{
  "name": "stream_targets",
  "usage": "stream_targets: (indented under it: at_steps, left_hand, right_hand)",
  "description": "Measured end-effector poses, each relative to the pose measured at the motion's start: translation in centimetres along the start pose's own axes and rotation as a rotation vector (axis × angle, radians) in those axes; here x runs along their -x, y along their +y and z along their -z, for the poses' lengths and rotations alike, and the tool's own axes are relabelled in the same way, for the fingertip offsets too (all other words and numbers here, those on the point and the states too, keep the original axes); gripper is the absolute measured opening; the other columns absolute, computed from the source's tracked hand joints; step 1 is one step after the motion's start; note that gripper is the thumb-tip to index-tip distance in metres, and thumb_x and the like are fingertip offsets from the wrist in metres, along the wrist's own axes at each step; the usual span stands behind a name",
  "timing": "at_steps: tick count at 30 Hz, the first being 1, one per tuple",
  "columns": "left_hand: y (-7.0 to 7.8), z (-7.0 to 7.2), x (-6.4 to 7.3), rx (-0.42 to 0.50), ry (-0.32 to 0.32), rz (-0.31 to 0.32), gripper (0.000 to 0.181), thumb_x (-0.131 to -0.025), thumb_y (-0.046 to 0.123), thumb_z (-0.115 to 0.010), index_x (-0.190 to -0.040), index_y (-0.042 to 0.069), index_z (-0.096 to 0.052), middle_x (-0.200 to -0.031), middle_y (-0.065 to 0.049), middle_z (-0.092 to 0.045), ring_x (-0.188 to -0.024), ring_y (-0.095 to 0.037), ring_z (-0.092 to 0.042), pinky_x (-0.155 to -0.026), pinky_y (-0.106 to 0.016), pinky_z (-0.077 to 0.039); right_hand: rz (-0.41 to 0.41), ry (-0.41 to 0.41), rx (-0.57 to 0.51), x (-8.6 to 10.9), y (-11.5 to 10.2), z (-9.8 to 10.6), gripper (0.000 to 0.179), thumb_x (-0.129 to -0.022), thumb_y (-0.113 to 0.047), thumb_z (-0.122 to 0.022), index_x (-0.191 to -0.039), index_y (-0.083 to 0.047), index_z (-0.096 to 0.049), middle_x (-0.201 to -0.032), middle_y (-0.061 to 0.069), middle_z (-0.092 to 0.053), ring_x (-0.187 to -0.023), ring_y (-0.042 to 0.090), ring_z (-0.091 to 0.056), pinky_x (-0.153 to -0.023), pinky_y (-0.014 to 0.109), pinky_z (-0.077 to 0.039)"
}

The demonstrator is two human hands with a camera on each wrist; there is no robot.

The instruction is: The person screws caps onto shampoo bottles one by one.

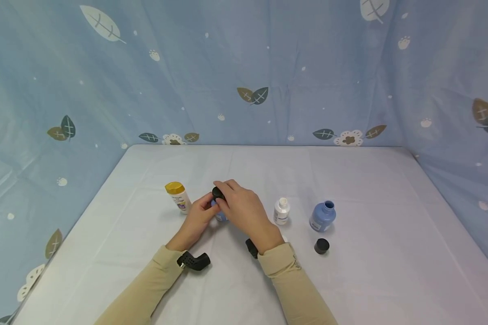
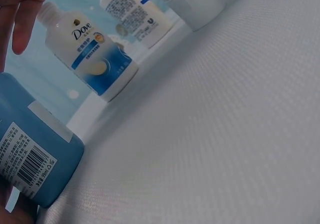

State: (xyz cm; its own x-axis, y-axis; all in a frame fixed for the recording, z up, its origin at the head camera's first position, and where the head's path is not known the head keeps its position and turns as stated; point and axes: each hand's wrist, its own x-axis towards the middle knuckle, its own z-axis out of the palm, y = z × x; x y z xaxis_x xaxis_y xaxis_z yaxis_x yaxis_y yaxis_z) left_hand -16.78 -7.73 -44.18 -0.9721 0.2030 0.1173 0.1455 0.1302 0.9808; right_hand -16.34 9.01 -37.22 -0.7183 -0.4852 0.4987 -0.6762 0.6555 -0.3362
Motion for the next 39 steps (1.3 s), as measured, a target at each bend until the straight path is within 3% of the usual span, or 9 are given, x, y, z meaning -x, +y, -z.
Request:
stream_targets:
  at_steps: [11,18,39]
  left_hand:
    - [0.3,0.1,0.2,0.005,-0.047,0.034,0.036,-0.084,0.031,-0.062,-0.117,0.02,-0.056,-0.115,-0.001,-0.056,-0.101,-0.019,-0.052,-0.083,-0.03,-0.043]
    - [3.1,0.0,1.0,0.014,-0.09,0.065,0.039,-0.087,0.021,-0.058,-0.125,0.013,-0.05,-0.12,-0.004,-0.053,-0.109,-0.023,-0.048,-0.089,-0.031,-0.04]
    - [2.8,0.0,0.9,0.014,-0.106,0.057,0.037,-0.088,0.024,-0.058,-0.123,0.018,-0.051,-0.12,0.001,-0.053,-0.111,-0.021,-0.047,-0.091,-0.034,-0.038]
  right_hand:
    - [0.003,0.005,0.011,0.1,0.0,0.1,0.038,-0.085,-0.024,-0.061,-0.121,-0.015,-0.054,-0.106,-0.001,-0.057,-0.069,0.011,-0.056,-0.057,0.025,-0.045]
    - [-0.009,-0.008,0.013,0.1,-0.1,0.1,0.037,-0.086,-0.025,-0.06,-0.121,-0.016,-0.054,-0.107,-0.002,-0.057,-0.071,0.01,-0.057,-0.06,0.025,-0.045]
    - [0.018,0.004,0.017,0.1,0.0,0.0,0.035,-0.084,-0.024,-0.062,-0.117,-0.014,-0.056,-0.104,-0.001,-0.058,-0.069,0.01,-0.057,-0.058,0.024,-0.045]
